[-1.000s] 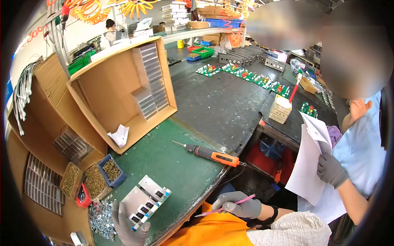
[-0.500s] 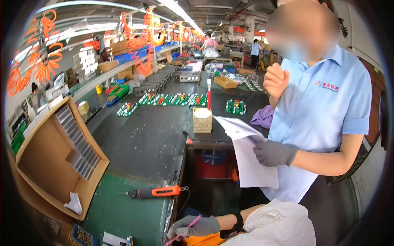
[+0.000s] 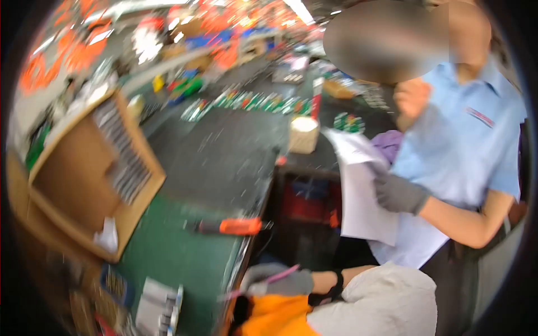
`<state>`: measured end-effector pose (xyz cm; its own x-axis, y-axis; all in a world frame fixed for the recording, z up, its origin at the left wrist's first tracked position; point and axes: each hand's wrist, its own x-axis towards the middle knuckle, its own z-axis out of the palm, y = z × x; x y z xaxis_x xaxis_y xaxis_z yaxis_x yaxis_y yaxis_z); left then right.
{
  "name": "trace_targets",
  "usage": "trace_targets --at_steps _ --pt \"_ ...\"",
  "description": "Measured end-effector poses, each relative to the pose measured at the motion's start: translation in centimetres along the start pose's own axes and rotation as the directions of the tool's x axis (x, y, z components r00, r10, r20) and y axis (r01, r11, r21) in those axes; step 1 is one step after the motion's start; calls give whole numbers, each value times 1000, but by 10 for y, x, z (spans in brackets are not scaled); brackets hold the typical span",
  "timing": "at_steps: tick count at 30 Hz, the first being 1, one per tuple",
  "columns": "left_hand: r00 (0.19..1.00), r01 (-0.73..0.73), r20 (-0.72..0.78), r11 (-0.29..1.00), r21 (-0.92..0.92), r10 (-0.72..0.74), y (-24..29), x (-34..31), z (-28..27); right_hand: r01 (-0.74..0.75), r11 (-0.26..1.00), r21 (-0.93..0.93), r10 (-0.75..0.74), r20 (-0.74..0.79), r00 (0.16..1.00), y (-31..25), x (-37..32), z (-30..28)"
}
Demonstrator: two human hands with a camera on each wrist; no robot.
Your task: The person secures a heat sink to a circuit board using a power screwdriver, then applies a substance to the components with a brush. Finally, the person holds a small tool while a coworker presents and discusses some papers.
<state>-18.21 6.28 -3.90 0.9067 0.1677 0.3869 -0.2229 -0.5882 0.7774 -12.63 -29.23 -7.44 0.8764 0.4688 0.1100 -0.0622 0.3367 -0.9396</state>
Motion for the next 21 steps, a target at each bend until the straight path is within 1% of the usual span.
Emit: trace_targets --at_steps 1,2,3,4,5,6,7,10,12,13,14,15,16,17,18,19,20,21 --pt "843 465 73 655 -595 -533 26 9 2 7 997 -72 -11 -51 999 -4 -2 2" --pt "936 345 77 854 -391 -343 -3 3 -3 16 991 -133 -28 -89 996 -11 -1 7" --pt "984 -87 -124 948 305 131 -27 -8 2 -9 977 -211 -18 -128 992 -13 0 9" --pt "983 -111 -99 927 359 156 -12 -7 0 -36 957 -286 2 -116 993 -16 -3 6" --pt "980 -123 -96 903 412 177 -14 -10 -2 -144 975 -171 107 -208 972 -21 -3 13" --pt "987 -75 -100 921 383 122 -2 -3 -1 -60 984 -167 27 -195 980 -19 -2 12" --pt "990 -73 -82 905 419 118 -3 -4 -4 -79 981 -178 38 -222 974 -23 0 15" --pt "995 -40 -73 940 338 68 5 -5 -12 20 968 -249 -75 -215 974 -18 8 9" --pt "997 -34 -53 942 334 54 8 -1 -17 30 970 -241 -80 -202 976 -16 19 14" --pt "997 4 -69 936 352 22 7 3 -18 54 973 -225 -93 -170 981 -13 25 15" --pt "998 -24 -54 947 319 43 6 5 -19 84 972 -221 -116 -132 984 -12 31 16" --pt "997 -56 -42 957 284 70 5 7 -20 123 978 -169 -137 -77 988 -7 35 14" --pt "997 -26 -61 956 293 46 3 8 -21 160 980 -116 -164 -24 986 -2 39 11" --pt "998 -15 -59 965 262 32 4 9 -21 141 984 -112 -142 -5 990 -2 47 14" --pt "998 -11 -54 973 230 24 4 8 -21 245 964 -102 -234 109 966 -4 57 19" --pt "999 -3 -32 972 233 10 6 10 -23 347 934 -81 -325 212 922 -7 67 25" --pt "1000 4 -29 974 228 2 5 10 -23 339 937 -84 -316 209 925 -11 73 34" --pt "1000 -5 -29 975 222 12 4 10 -23 288 948 -134 -265 167 950 -17 78 46"
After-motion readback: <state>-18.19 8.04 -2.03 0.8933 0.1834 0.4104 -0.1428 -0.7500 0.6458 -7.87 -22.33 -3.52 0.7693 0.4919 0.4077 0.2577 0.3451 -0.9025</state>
